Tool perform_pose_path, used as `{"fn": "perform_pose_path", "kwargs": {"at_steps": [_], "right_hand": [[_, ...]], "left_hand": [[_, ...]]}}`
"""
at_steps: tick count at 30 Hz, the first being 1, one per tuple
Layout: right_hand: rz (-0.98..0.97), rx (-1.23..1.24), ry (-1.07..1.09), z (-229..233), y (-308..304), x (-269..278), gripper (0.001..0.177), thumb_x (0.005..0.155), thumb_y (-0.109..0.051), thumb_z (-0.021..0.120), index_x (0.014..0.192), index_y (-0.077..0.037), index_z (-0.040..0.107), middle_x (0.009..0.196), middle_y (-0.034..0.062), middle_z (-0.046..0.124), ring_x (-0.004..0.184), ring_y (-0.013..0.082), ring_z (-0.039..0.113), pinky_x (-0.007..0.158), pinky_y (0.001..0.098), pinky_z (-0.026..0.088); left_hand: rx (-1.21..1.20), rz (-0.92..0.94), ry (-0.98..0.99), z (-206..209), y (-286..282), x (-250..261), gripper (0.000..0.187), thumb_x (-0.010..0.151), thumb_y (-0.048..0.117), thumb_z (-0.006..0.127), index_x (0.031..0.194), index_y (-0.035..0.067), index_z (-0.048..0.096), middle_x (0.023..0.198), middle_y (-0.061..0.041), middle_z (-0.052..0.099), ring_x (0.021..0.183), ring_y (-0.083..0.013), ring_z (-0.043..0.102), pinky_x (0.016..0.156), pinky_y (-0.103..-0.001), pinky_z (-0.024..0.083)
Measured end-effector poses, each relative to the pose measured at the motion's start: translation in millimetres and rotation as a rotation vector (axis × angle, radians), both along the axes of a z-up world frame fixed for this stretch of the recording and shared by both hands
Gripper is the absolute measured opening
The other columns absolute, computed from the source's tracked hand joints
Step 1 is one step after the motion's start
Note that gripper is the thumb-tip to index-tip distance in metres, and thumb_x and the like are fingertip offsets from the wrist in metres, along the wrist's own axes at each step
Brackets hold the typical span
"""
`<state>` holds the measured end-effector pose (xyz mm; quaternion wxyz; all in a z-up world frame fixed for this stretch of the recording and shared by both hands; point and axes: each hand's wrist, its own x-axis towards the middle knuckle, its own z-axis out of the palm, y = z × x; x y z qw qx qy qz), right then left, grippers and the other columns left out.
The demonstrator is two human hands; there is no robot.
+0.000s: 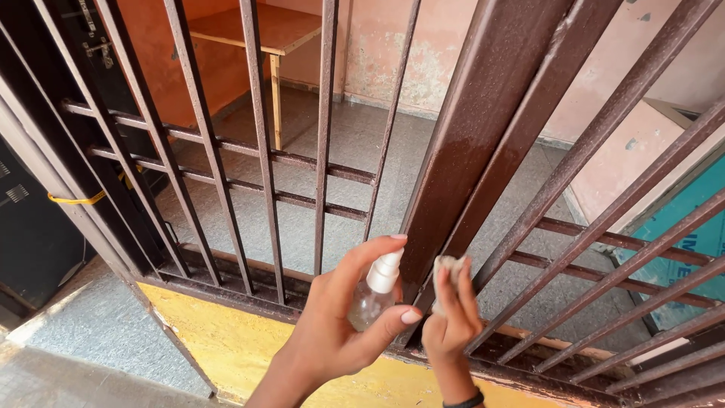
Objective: The person sprays a liquid from a small bottle onto a brown metal gate and wipes the bars with a cloth. The person repeatedly sprays and wipes the same vertical bars of the gate throughout the clip.
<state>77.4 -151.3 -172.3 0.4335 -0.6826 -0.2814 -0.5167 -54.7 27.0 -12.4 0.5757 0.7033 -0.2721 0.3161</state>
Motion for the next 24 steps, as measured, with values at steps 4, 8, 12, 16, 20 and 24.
{"fn": "perform_pose_path", "kwargs": {"at_steps": [4,8,12,16,20,24], "right_hand": [[-0.029,0.012,0.110,-27.6,5.2,-21.3,0.038,0.097,0.012,0.047,0.128,0.002,0.067,0.145,0.0272,0.058,0.129,0.0420,0.065,0.111,0.0427,0.051],[0.044,0.040,-0.104,6.2,3.8,1.4,0.036,0.101,0.010,0.044,0.130,0.002,0.064,0.152,0.0280,0.046,0.137,0.0441,0.056,0.113,0.0472,0.048],[-0.112,-0.051,-0.204,29.3,11.7,22.1,0.030,0.101,0.008,0.051,0.127,0.004,0.066,0.151,0.0287,0.045,0.143,0.0453,0.046,0.119,0.0522,0.043],[0.017,0.044,-0.028,12.2,20.5,-3.0,0.030,0.102,0.007,0.047,0.126,0.007,0.065,0.150,0.0338,0.047,0.141,0.0458,0.049,0.114,0.0506,0.049],[-0.070,-0.033,-0.242,64.9,17.3,-3.4,0.030,0.102,0.002,0.047,0.126,0.006,0.065,0.147,0.0279,0.053,0.144,0.0460,0.048,0.126,0.0565,0.036],[-0.109,0.012,-0.289,130.2,18.2,21.7,0.030,0.105,0.006,0.048,0.128,0.010,0.065,0.147,0.0324,0.051,0.141,0.0472,0.052,0.123,0.0514,0.041]], "left_hand": [[-0.033,0.028,0.082,1.8,10.0,0.8,0.062,0.093,0.018,0.079,0.147,0.008,0.050,0.080,-0.003,0.068,0.071,-0.0097,0.065,0.062,-0.026,0.051],[-0.032,0.052,0.063,0.6,10.7,0.6,0.062,0.093,0.019,0.079,0.146,0.008,0.049,0.082,-0.004,0.067,0.073,-0.0102,0.064,0.065,-0.026,0.052],[0.011,0.018,0.054,0.5,9.2,2.1,0.062,0.094,0.018,0.079,0.147,0.007,0.050,0.085,-0.005,0.069,0.077,-0.0106,0.066,0.069,-0.026,0.054],[-0.011,0.045,0.157,-2.8,14.7,1.2,0.061,0.090,0.018,0.080,0.144,0.008,0.052,0.079,-0.004,0.069,0.070,-0.0107,0.064,0.063,-0.026,0.051],[-0.040,0.054,0.148,-5.9,16.6,1.0,0.061,0.091,0.018,0.078,0.145,0.008,0.051,0.079,-0.003,0.068,0.072,-0.0110,0.063,0.067,-0.026,0.053],[-0.006,0.024,0.125,-6.9,10.0,5.1,0.061,0.092,0.017,0.079,0.145,0.007,0.051,0.083,-0.004,0.066,0.076,-0.0122,0.064,0.071,-0.027,0.054]]}}
